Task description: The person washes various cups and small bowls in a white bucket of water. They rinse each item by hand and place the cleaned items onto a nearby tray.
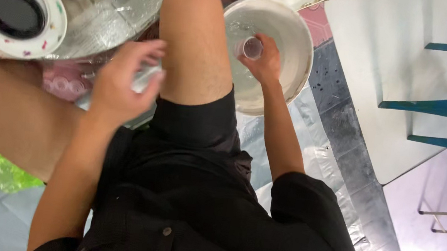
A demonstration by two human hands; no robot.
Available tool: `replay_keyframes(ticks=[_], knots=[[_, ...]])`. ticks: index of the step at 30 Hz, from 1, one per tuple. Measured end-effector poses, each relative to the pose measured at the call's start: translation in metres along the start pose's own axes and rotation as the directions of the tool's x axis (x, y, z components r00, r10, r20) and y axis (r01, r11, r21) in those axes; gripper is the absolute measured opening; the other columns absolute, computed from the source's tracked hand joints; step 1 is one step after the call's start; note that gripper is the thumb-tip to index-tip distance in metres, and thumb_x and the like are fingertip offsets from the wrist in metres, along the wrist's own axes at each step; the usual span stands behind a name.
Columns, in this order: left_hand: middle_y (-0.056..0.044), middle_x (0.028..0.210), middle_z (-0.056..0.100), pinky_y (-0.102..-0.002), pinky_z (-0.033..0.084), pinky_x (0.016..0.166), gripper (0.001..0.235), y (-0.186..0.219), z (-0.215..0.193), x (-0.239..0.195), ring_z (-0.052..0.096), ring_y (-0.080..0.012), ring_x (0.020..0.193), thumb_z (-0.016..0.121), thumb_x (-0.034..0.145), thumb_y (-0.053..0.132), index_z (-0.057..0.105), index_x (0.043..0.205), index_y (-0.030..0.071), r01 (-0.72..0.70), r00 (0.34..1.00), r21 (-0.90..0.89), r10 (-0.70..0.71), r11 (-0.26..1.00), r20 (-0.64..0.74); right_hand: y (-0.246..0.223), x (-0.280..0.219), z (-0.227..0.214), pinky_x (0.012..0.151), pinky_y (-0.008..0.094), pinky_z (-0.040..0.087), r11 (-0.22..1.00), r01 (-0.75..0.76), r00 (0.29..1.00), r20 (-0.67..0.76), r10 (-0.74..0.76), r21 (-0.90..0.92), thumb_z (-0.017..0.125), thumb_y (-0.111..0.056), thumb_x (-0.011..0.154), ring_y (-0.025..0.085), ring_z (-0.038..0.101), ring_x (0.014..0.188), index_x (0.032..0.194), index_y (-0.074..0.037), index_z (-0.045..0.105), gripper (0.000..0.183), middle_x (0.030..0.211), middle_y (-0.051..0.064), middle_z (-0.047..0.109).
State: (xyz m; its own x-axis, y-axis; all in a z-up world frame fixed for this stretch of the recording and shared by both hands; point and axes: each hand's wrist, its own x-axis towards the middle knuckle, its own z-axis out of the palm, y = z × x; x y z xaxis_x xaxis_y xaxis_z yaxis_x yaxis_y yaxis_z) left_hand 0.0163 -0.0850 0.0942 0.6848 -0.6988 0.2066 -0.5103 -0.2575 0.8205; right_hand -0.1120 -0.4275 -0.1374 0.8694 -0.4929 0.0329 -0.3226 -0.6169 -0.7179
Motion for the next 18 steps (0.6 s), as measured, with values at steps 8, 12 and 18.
replay_keyframes(ticks=[8, 12, 18], knots=[[-0.021, 0.139, 0.060, -0.045, 0.050, 0.102, 0.085, 0.037, 0.134, 0.081, 0.058, -0.0405, 0.128, 0.077, 0.072, 0.002, 0.041, 0.149, 0.008, -0.298, 0.930, -0.030, 0.297, 0.954, 0.217, -0.103, -0.033, -0.111, 0.075, 0.036, 0.063, 0.999, 0.009, 0.995, -0.100, -0.004, 0.047, 0.096, -0.019, 0.070, 0.024, 0.071, 0.105, 0.130, -0.010, 0.067, 0.068, 0.115, 0.009, 0.067], [-0.018, 0.128, 0.064, -0.048, 0.053, 0.092, 0.096, 0.031, 0.178, 0.105, 0.060, -0.0395, 0.119, 0.085, 0.065, 0.011, 0.037, 0.149, 0.009, -0.239, 0.910, -0.016, 0.230, 0.971, 0.345, -0.129, -0.040, -0.139, 0.081, 0.035, 0.064, 0.997, 0.014, 0.990, -0.140, -0.003, 0.077, 0.096, -0.021, 0.075, 0.023, 0.071, 0.112, 0.133, -0.010, 0.066, 0.066, 0.122, 0.008, 0.068], [-0.012, 0.120, 0.069, -0.047, 0.055, 0.090, 0.078, 0.008, 0.200, 0.109, 0.065, -0.0349, 0.113, 0.090, 0.071, 0.015, 0.051, 0.139, 0.011, -0.228, 0.911, -0.004, 0.215, 0.974, 0.353, -0.144, -0.056, -0.144, 0.084, 0.034, 0.065, 0.978, 0.044, 0.980, -0.198, -0.002, 0.205, 0.092, -0.025, 0.078, 0.023, 0.065, 0.114, 0.137, -0.005, 0.059, 0.070, 0.127, 0.011, 0.061]])
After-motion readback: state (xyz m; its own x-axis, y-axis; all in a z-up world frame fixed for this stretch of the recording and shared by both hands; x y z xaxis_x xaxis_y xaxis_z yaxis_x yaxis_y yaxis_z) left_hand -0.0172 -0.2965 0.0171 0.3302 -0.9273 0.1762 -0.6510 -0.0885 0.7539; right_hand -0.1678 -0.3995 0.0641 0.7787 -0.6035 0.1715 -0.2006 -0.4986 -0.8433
